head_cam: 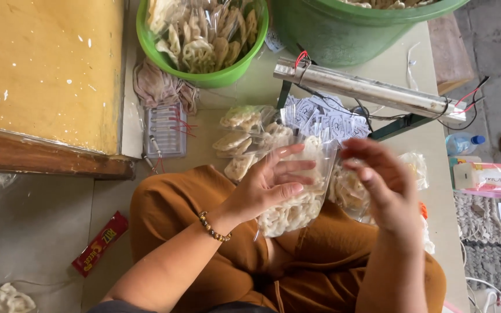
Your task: Manually filling small plastic bags with crackers and sealing them using a heat sealer.
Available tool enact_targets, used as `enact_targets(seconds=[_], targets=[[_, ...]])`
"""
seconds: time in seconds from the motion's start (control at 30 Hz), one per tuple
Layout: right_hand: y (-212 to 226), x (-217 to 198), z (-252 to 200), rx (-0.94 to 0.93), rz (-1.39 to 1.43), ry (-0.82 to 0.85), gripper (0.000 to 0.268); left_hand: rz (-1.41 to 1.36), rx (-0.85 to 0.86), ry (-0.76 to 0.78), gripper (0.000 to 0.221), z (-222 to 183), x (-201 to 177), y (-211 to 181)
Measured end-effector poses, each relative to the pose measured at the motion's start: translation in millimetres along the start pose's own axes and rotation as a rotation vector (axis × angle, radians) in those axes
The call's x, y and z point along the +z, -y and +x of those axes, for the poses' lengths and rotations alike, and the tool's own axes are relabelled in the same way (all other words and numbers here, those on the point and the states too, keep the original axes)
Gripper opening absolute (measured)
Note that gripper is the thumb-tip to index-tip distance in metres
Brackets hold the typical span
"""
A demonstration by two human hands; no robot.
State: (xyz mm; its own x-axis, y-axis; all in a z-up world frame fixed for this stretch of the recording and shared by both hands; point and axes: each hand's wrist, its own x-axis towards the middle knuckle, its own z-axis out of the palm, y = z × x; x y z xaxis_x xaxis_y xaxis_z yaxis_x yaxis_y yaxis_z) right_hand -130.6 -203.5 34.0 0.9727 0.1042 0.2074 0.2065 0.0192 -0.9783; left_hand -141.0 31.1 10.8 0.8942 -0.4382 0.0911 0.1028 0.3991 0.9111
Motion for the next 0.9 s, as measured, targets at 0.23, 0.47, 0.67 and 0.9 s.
enact_targets(seconds=[0.23,0.47,0.67,0.9], targets=[[-33,11,-7,0.137,0.518,-0.041,0.033,0.066,0.035,0.071,0.068,2,4,-11],[-52,-2,-19,0.105,0.539,-0.049,0.014,0.353,0.208,-0.032,0.075,2,1,7],[-41,0,-17,0.053,0.535,-0.108,0.014,0.365,0.343,-0.417,0.022,9,10,-9],[-37,0,-21,0.053,0.531,-0.016,0.013,0.504,0.208,-0.362,0.032,28,-1,-9]])
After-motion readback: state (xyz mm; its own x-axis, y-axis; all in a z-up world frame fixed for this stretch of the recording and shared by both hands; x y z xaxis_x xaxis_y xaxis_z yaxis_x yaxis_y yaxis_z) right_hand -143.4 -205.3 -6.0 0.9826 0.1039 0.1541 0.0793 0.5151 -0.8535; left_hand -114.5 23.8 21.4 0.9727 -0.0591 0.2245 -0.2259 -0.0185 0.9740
